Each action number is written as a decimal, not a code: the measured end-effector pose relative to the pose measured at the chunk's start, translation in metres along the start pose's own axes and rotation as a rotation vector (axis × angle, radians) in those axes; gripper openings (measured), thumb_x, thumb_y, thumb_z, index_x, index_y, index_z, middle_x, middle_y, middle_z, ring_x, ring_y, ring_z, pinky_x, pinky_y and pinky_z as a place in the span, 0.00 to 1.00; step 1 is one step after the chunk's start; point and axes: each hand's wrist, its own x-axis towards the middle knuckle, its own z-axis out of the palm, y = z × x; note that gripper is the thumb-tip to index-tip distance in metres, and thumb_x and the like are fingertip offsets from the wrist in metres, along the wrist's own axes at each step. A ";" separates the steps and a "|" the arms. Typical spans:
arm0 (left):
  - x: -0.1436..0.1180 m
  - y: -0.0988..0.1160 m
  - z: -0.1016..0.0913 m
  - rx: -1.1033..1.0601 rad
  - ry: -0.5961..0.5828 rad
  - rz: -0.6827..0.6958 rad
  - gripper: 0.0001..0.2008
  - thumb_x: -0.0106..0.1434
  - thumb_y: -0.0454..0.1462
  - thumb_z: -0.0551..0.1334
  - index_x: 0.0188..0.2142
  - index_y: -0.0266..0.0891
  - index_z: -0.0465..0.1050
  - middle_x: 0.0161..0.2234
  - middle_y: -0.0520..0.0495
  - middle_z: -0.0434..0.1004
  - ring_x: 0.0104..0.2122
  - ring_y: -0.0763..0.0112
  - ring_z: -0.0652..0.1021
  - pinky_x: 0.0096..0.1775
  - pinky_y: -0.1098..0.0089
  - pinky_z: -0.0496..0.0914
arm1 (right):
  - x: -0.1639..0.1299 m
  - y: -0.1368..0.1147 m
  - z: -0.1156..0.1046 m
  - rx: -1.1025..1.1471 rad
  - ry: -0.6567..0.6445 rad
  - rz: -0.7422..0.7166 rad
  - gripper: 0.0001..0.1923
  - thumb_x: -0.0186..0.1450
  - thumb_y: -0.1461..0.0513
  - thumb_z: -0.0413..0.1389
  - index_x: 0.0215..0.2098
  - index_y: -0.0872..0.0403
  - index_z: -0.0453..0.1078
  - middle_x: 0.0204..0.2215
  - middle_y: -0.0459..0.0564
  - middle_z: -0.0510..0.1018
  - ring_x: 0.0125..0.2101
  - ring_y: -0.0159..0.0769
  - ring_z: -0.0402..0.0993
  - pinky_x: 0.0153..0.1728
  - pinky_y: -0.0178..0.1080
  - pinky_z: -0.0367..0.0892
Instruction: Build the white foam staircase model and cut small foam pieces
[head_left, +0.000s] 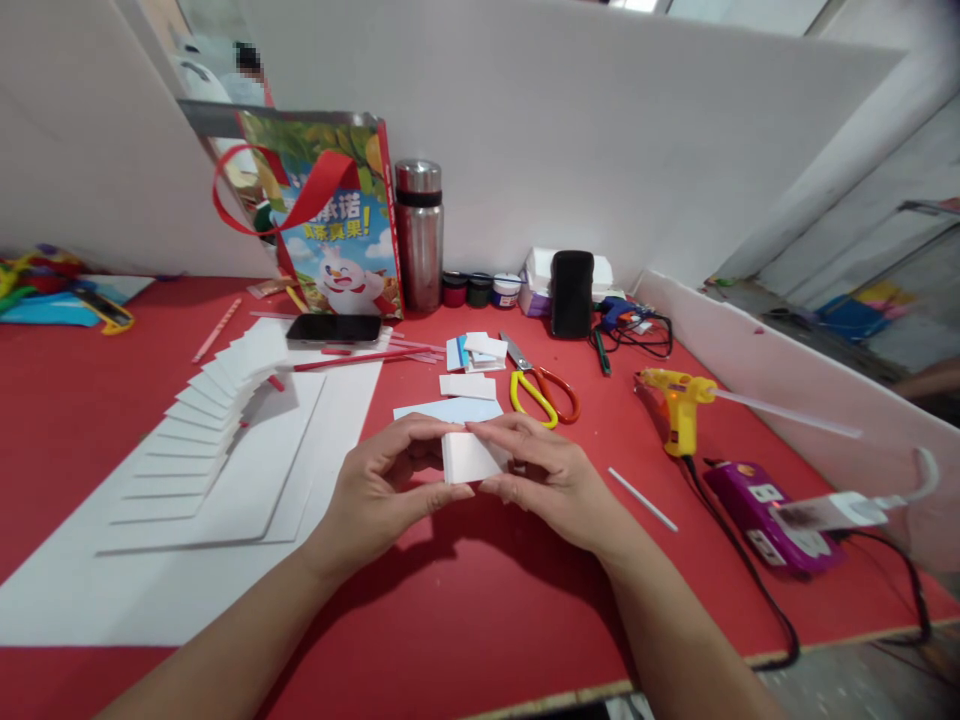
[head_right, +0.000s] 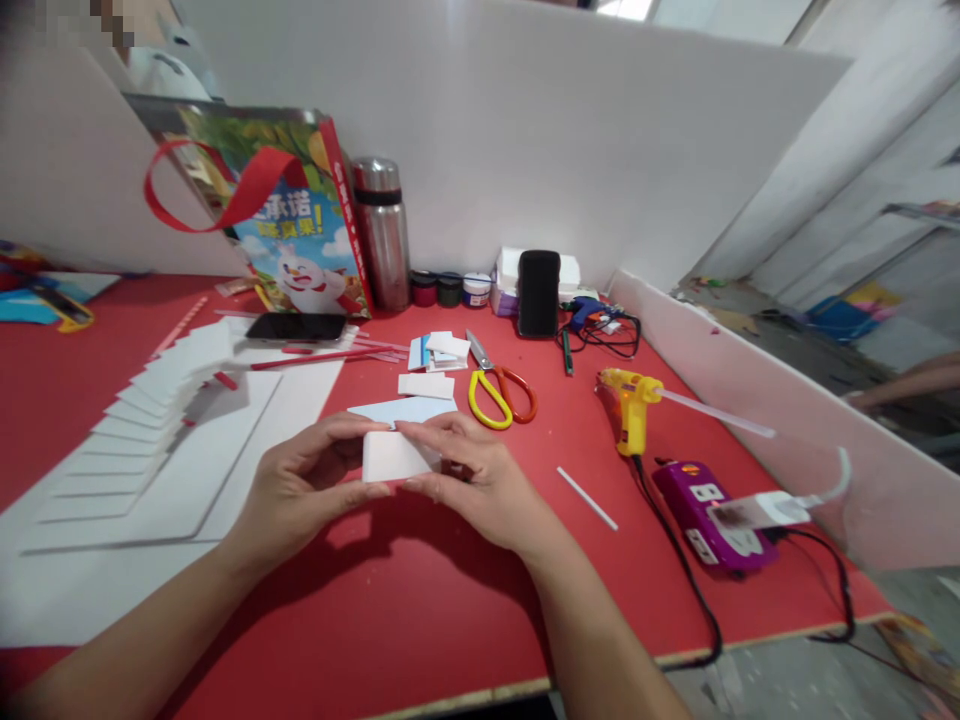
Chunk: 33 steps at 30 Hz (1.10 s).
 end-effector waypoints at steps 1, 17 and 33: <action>0.000 0.000 0.000 0.003 0.007 0.000 0.24 0.56 0.25 0.72 0.50 0.44 0.77 0.47 0.47 0.77 0.46 0.66 0.80 0.50 0.66 0.77 | 0.000 0.000 0.000 -0.001 0.003 0.000 0.23 0.67 0.59 0.63 0.60 0.43 0.73 0.50 0.52 0.74 0.39 0.34 0.72 0.34 0.35 0.70; 0.000 0.000 0.000 0.014 0.012 -0.026 0.22 0.56 0.28 0.73 0.50 0.44 0.77 0.48 0.46 0.77 0.46 0.63 0.80 0.49 0.64 0.77 | 0.000 0.000 0.000 -0.005 -0.011 0.014 0.23 0.67 0.58 0.63 0.60 0.43 0.72 0.49 0.52 0.74 0.38 0.33 0.71 0.34 0.36 0.70; -0.004 -0.001 -0.001 0.124 0.032 -0.024 0.25 0.60 0.32 0.71 0.56 0.45 0.74 0.52 0.43 0.75 0.48 0.63 0.79 0.50 0.64 0.77 | -0.001 0.001 0.000 -0.061 0.007 0.005 0.23 0.68 0.60 0.62 0.60 0.42 0.72 0.48 0.50 0.74 0.38 0.33 0.72 0.36 0.36 0.70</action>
